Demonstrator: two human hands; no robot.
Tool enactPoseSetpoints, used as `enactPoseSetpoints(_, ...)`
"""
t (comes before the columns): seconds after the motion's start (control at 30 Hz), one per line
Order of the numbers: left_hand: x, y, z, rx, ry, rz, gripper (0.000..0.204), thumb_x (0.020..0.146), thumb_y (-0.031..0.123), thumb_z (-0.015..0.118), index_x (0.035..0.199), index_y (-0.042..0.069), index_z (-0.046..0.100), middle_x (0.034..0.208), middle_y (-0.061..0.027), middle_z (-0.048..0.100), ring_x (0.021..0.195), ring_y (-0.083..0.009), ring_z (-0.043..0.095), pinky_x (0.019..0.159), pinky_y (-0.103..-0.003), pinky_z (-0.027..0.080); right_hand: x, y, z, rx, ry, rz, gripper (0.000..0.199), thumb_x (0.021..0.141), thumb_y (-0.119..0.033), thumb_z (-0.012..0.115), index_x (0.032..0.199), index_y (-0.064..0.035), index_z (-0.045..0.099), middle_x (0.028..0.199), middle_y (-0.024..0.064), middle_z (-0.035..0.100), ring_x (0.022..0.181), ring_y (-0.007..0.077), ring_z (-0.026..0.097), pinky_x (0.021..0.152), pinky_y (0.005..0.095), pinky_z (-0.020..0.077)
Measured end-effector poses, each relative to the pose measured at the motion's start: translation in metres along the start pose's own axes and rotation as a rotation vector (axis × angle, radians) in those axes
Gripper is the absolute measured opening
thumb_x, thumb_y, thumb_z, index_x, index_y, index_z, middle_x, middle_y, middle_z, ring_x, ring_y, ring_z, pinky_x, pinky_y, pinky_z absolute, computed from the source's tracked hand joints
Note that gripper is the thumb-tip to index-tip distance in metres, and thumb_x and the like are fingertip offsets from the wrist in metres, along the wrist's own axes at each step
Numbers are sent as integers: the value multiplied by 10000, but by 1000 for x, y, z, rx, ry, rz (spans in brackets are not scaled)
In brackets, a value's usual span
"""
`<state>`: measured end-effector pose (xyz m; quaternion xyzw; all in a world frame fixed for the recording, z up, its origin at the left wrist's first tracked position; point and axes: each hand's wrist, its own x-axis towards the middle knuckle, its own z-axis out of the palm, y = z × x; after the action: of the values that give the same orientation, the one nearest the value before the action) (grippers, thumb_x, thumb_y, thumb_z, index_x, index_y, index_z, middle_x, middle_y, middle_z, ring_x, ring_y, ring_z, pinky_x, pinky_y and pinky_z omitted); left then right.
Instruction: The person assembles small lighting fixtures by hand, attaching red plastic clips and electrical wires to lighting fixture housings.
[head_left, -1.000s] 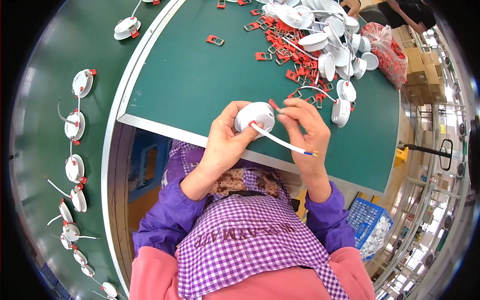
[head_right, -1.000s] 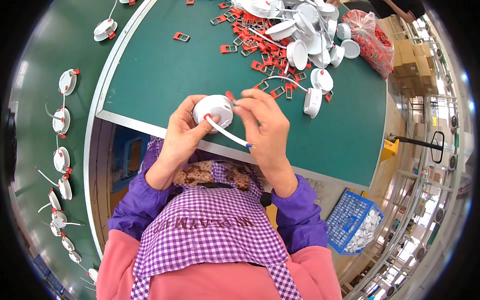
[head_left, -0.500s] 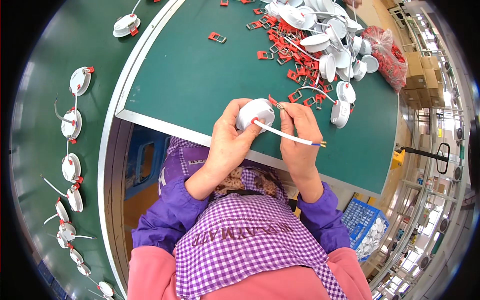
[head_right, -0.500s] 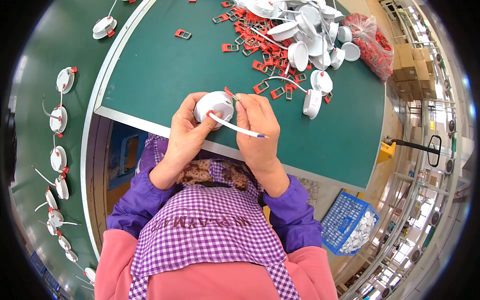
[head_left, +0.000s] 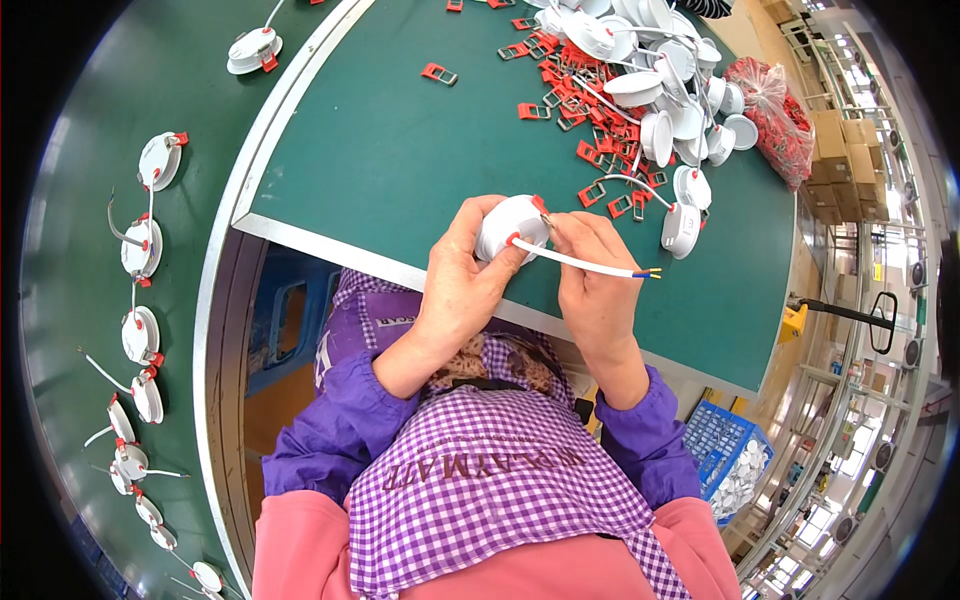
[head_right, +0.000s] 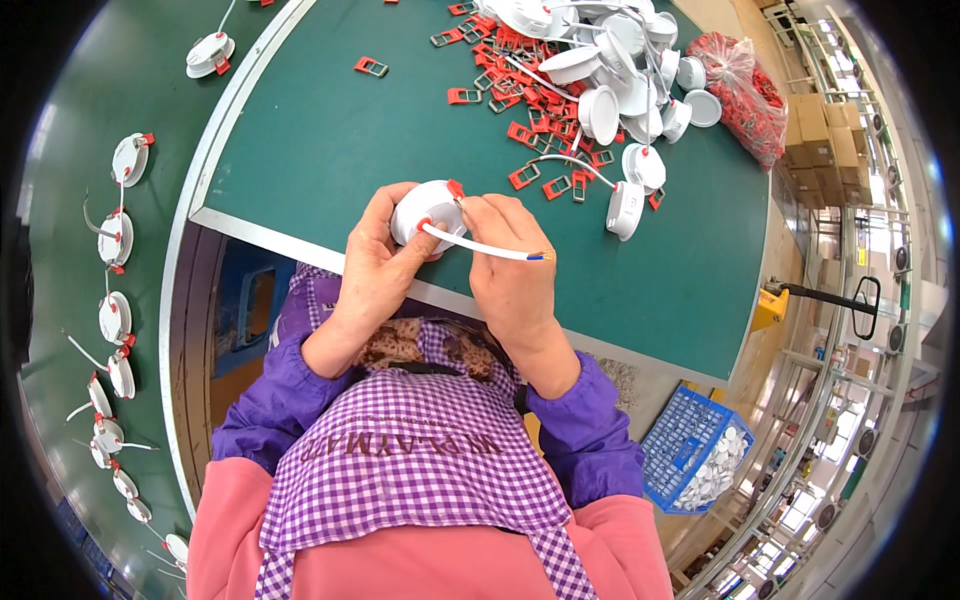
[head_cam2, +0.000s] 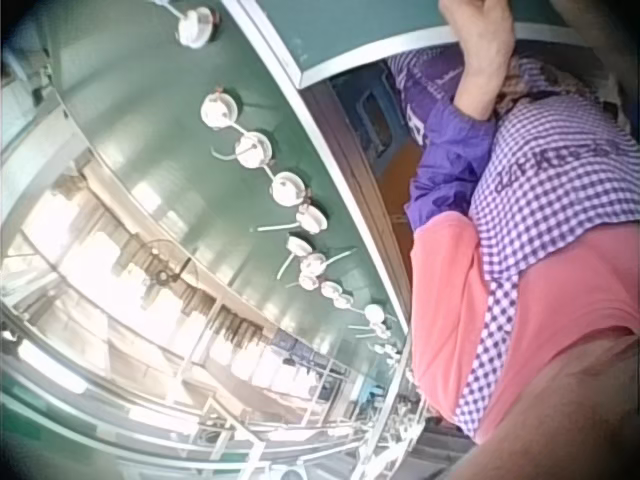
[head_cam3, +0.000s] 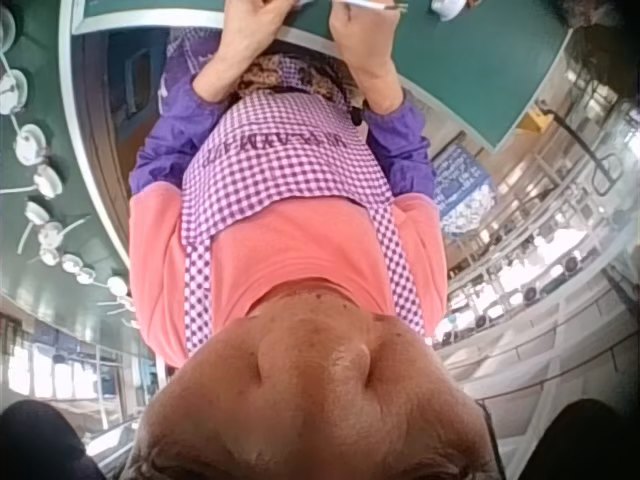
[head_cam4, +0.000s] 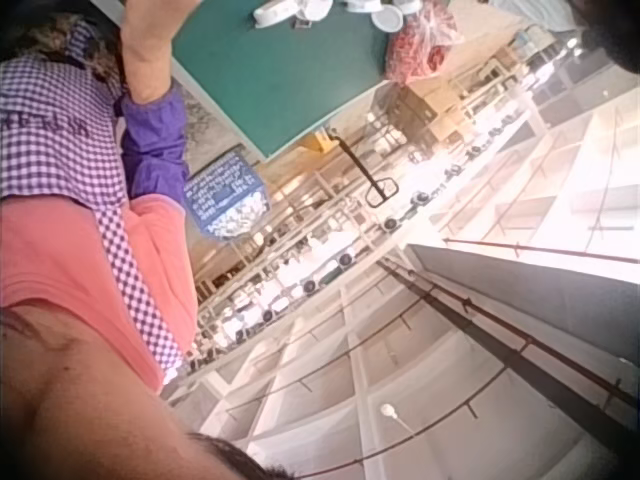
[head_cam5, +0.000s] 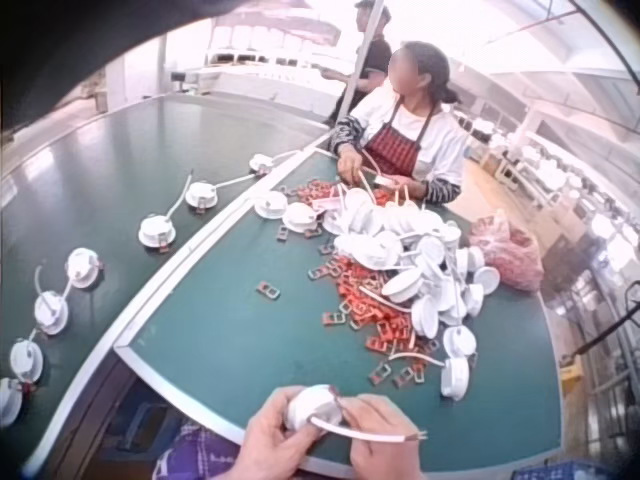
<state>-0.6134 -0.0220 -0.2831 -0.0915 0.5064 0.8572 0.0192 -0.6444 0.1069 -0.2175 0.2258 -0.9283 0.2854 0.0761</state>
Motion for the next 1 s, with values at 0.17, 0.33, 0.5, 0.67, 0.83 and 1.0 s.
enactPoseSetpoints(0.17,2,1,0,3,-20,20,341,895,15,614,1212,5,489,1071,-46,589,952,-96,577,769,-238,526,0,-4,4,-14,43,9,231,760,87,607,975,8,634,931,153,648,782,313,641,663,350,513)
enactPoseSetpoints(0.33,3,2,-4,31,-70,22,362,865,-11,641,1203,8,511,1071,-34,583,978,-100,560,835,-243,484,-1,2,1,52,49,27,220,769,64,635,981,6,639,884,146,657,753,279,656,647,321,519)
enactPoseSetpoints(0.5,2,1,-8,46,-95,0,374,857,-5,654,1205,13,519,1069,-28,581,992,-98,552,851,-241,468,5,1,-6,450,46,458,194,789,-3,690,974,24,639,831,117,699,736,165,682,659,264,514)
enactPoseSetpoints(0.67,1,5,-10,46,-181,-5,394,857,16,665,1222,13,517,1086,-38,586,991,-106,562,819,-245,494,9,10,-8,447,-22,565,248,787,-20,708,1013,56,639,824,103,707,752,118,668,681,248,515)
enactPoseSetpoints(0.83,7,6,-13,-117,-175,-114,420,860,26,665,1248,4,505,1107,-62,590,979,-129,591,774,-260,547,17,19,-18,637,-163,585,206,805,-22,708,979,67,646,842,100,699,752,107,651,690,232,508)
enactPoseSetpoints(1.0,12,19,-15,-266,-119,-199,395,832,36,699,1163,-4,489,1042,-95,641,935,-159,645,795,-280,549,25,59,-37,6,-16,293,156,815,-60,683,962,-11,665,834,99,659,749,208,636,656,308,487)
